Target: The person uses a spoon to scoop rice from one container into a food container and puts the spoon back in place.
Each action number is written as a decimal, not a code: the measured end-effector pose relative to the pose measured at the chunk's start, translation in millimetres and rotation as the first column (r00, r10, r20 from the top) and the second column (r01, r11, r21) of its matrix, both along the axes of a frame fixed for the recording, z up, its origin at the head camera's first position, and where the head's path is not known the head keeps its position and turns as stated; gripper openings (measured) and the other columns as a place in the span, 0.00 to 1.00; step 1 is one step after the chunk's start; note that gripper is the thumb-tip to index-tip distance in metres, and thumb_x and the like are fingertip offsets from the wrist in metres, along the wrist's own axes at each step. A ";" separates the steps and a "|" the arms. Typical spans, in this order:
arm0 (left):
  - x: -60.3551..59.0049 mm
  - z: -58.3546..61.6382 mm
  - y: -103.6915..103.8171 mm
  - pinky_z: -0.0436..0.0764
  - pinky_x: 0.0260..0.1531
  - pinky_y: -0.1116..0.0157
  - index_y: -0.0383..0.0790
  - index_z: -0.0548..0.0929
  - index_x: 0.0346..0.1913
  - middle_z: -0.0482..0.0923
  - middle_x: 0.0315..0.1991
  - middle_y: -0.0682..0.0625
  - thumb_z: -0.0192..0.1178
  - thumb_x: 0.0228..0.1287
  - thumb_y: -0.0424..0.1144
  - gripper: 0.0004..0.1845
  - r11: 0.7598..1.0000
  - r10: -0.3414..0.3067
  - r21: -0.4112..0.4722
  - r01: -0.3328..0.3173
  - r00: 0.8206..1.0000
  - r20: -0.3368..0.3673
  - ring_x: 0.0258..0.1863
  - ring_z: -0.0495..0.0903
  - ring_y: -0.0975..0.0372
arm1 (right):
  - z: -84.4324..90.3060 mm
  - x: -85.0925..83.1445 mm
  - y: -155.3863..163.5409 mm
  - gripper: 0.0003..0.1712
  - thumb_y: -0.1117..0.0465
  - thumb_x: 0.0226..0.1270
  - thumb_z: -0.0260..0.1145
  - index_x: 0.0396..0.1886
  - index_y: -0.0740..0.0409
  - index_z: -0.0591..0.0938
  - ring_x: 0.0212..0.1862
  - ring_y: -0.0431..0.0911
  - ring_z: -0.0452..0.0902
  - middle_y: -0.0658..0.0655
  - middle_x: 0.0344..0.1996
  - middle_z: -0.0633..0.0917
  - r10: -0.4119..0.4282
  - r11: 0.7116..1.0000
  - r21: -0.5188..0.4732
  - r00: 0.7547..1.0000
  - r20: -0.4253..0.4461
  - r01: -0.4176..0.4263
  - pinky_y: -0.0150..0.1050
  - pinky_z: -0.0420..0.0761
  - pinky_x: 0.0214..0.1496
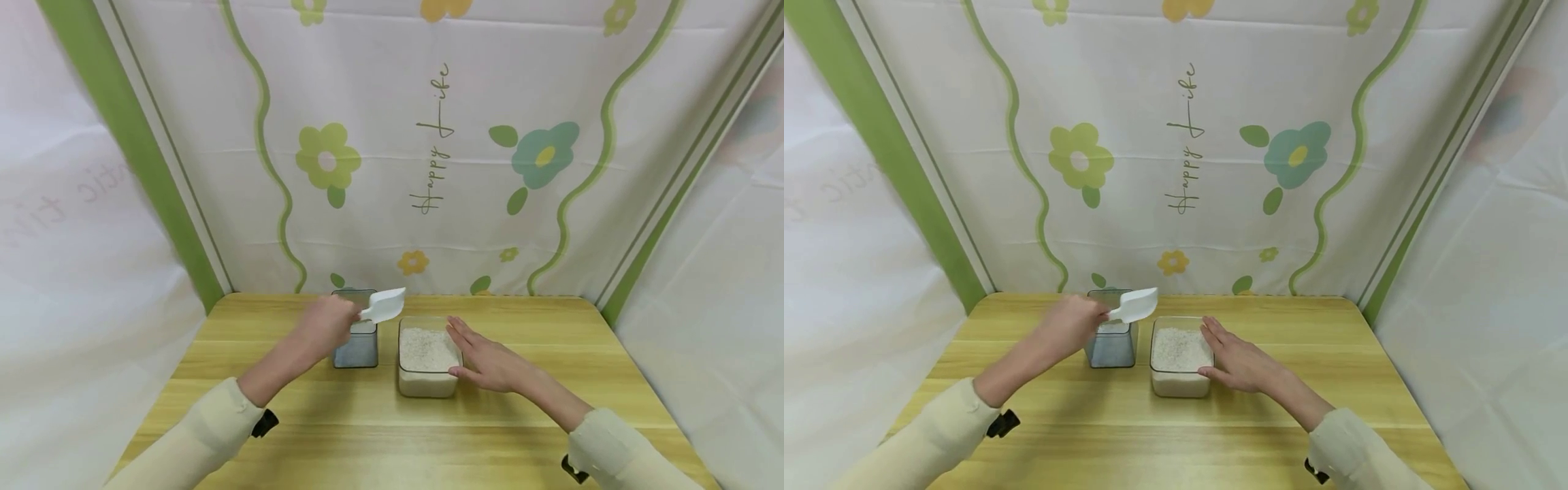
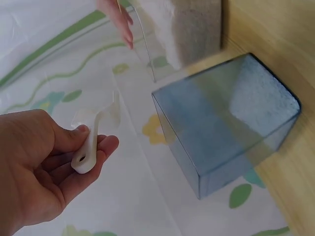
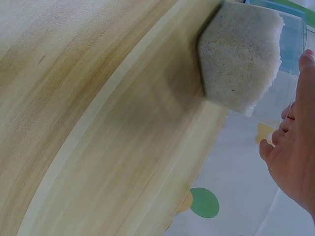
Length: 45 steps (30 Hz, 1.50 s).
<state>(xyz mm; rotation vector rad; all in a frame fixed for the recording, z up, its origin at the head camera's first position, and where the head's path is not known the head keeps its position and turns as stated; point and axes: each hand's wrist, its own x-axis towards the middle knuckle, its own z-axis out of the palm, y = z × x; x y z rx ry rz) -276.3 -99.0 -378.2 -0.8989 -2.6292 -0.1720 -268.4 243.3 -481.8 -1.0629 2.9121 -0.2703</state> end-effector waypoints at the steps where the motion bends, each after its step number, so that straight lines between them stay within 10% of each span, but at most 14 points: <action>1: 0.5 0.0 4.2 0.77 0.17 0.67 0.38 0.89 0.29 0.86 0.24 0.48 0.71 0.56 0.30 0.01 1.000 -0.008 -0.020 0.008 1.000 -0.004 0.19 0.80 0.60 | -0.3 -0.4 0.4 0.49 0.34 0.76 0.48 0.81 0.61 0.47 0.79 0.57 0.51 0.62 0.81 0.46 0.000 1.000 0.000 1.000 -0.004 0.000 0.52 0.74 0.67; 6: 0.8 -2.7 25.0 0.77 0.16 0.67 0.40 0.89 0.30 0.85 0.25 0.50 0.70 0.56 0.28 0.04 0.980 -0.069 -0.194 0.049 0.993 -0.096 0.18 0.79 0.61 | -1.4 -1.9 2.6 0.49 0.34 0.76 0.48 0.81 0.60 0.47 0.79 0.56 0.51 0.62 0.81 0.46 -0.006 1.000 -0.003 1.000 -0.003 0.006 0.52 0.74 0.67; 12: -1.7 -12.2 49.9 0.67 0.10 0.71 0.45 0.88 0.24 0.79 0.17 0.55 0.69 0.60 0.31 0.09 0.917 -0.166 -0.398 0.040 0.943 -0.288 0.13 0.63 0.70 | -1.8 -3.6 2.5 0.49 0.33 0.75 0.47 0.81 0.60 0.47 0.79 0.56 0.50 0.61 0.81 0.46 -0.007 1.000 -0.007 1.000 0.006 0.007 0.52 0.73 0.68; 17: -1.1 -23.6 70.6 0.54 0.12 0.72 0.50 0.67 0.09 0.58 0.11 0.58 0.64 0.57 0.26 0.25 0.880 -0.215 -0.474 0.015 0.904 -0.370 0.17 0.47 0.66 | -2.7 -4.1 2.2 0.49 0.32 0.75 0.47 0.81 0.60 0.48 0.79 0.56 0.51 0.60 0.81 0.44 -0.010 1.000 -0.009 1.000 0.025 0.010 0.52 0.72 0.69; 21: 4.6 -31.1 87.5 0.55 0.10 0.73 0.52 0.63 0.09 0.52 0.11 0.58 0.64 0.57 0.27 0.28 0.863 -0.199 -0.504 -0.018 0.906 -0.374 0.16 0.46 0.66 | -3.1 -3.9 1.8 0.50 0.32 0.75 0.47 0.81 0.60 0.48 0.79 0.56 0.52 0.60 0.81 0.44 -0.012 1.000 -0.011 0.999 0.032 0.012 0.51 0.72 0.69; 30: 5.1 -37.1 110.9 0.48 0.12 0.68 0.54 0.65 0.10 0.47 0.14 0.57 0.64 0.62 0.32 0.26 0.833 -0.063 -0.543 -0.105 0.957 -0.283 0.17 0.44 0.65 | -2.7 -5.2 0.2 0.50 0.33 0.75 0.48 0.80 0.61 0.49 0.80 0.55 0.50 0.62 0.80 0.47 0.002 1.000 -0.025 1.000 0.011 -0.002 0.51 0.71 0.69; 38: -17.3 -38.3 113.2 0.77 0.17 0.71 0.55 0.86 0.25 0.77 0.19 0.62 0.64 0.68 0.39 0.12 0.798 -0.076 -0.602 0.017 0.994 -0.073 0.15 0.64 0.71 | -0.8 -5.5 -2.3 0.50 0.31 0.74 0.47 0.80 0.61 0.48 0.80 0.55 0.48 0.60 0.81 0.43 0.009 0.999 -0.032 0.999 0.038 -0.008 0.51 0.70 0.70; 45: -34.8 -34.3 118.0 0.69 0.15 0.71 0.47 0.83 0.28 0.80 0.24 0.54 0.59 0.71 0.35 0.11 0.826 -0.058 -0.541 0.155 0.980 0.192 0.17 0.70 0.67 | -1.3 -3.5 0.6 0.52 0.30 0.73 0.48 0.80 0.61 0.49 0.78 0.56 0.54 0.59 0.81 0.43 -0.013 0.999 -0.037 0.998 0.056 0.015 0.50 0.73 0.68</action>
